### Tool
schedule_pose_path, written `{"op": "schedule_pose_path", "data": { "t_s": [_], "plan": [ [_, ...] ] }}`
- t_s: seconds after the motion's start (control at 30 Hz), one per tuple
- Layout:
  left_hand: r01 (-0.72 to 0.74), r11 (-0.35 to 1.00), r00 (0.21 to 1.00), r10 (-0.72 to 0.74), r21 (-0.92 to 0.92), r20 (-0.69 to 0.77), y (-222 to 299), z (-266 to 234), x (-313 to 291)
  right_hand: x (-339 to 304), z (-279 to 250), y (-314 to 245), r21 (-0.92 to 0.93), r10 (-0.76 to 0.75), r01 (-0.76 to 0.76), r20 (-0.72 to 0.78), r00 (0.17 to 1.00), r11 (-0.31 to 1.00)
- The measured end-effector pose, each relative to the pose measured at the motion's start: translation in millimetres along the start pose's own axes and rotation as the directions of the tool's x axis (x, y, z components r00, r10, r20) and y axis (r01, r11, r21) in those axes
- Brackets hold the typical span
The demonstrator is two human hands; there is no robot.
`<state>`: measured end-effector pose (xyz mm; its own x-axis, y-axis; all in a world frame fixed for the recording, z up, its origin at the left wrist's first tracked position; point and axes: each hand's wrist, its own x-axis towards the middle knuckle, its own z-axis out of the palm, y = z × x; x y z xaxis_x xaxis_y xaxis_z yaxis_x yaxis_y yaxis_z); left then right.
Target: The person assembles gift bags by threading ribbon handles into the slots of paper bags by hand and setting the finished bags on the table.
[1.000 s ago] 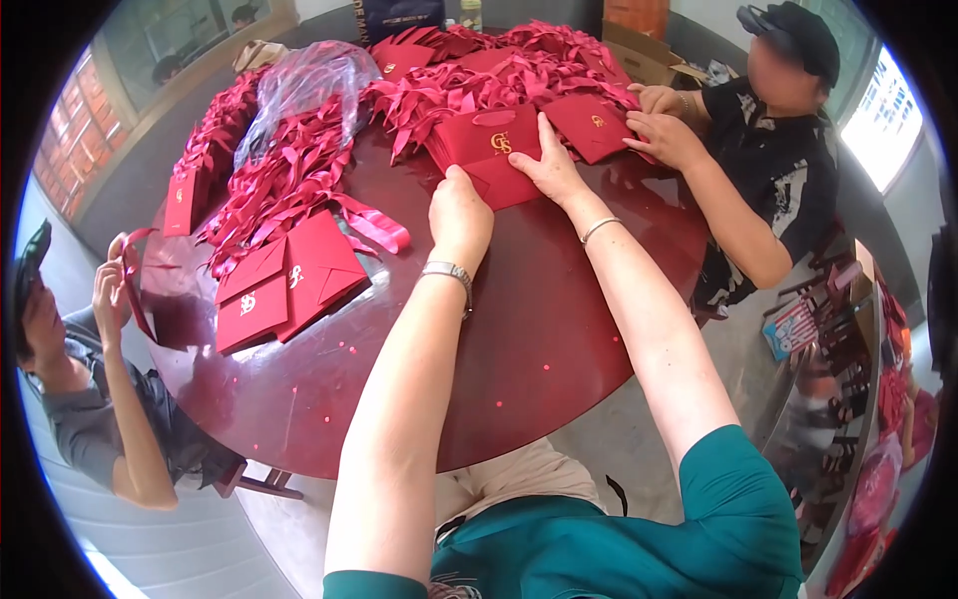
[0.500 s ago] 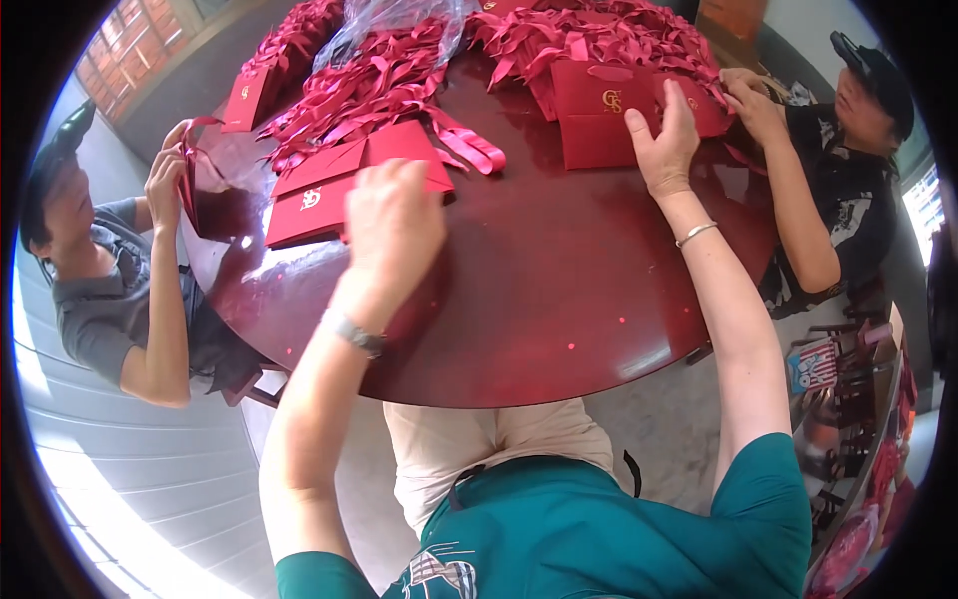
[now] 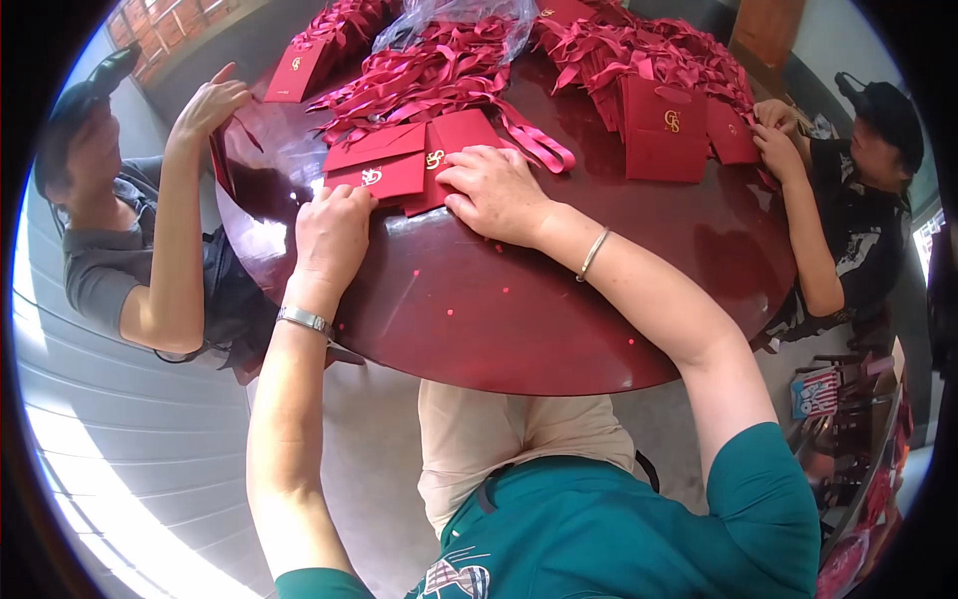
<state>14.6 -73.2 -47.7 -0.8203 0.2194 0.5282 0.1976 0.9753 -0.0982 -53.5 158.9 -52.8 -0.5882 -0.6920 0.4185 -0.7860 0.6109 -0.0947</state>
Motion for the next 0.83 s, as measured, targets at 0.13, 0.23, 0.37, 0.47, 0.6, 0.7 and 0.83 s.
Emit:
{"op": "schedule_pose_path", "data": {
  "t_s": [0.13,0.23,0.37,0.47,0.6,0.7,0.83],
  "plan": [
    [0.046,0.996,0.970,-0.027,0.073,-0.242,-17.7,-3.3,-5.6,6.2,8.2,-11.7,-0.069,-0.036,0.029,-0.116,0.993,0.997],
    [0.099,0.990,0.834,-0.136,-0.098,-0.535,-26.8,-29.8,8.4,3.0,-7.1,-31.3,-0.135,-0.127,0.100,-0.217,0.968,0.986],
    [0.210,0.326,0.767,-0.640,-0.922,-0.052,14.7,-80.7,19.2,6.9,-30.2,-60.8,0.336,-0.047,0.186,-0.382,0.923,0.923],
    [0.064,-0.034,0.802,-0.594,-0.997,0.071,34.4,-84.8,12.7,10.3,-50.6,-84.2,0.275,-0.039,0.252,-0.600,0.799,0.928],
    [0.052,-0.189,0.802,-0.577,-0.981,0.154,62.0,-84.1,7.9,6.0,-62.7,-86.7,0.334,0.053,0.187,-0.596,0.801,0.924],
    [0.080,-0.283,0.827,-0.516,-0.956,0.222,77.6,-86.9,5.1,-2.8,-67.9,-74.9,0.291,-0.052,0.246,-0.543,0.838,0.924],
    [0.223,0.069,0.828,-0.540,-0.972,0.152,93.7,-97.0,0.7,-14.4,-85.8,-63.0,0.184,-0.077,0.190,-0.494,0.866,0.964]
  ]
}}
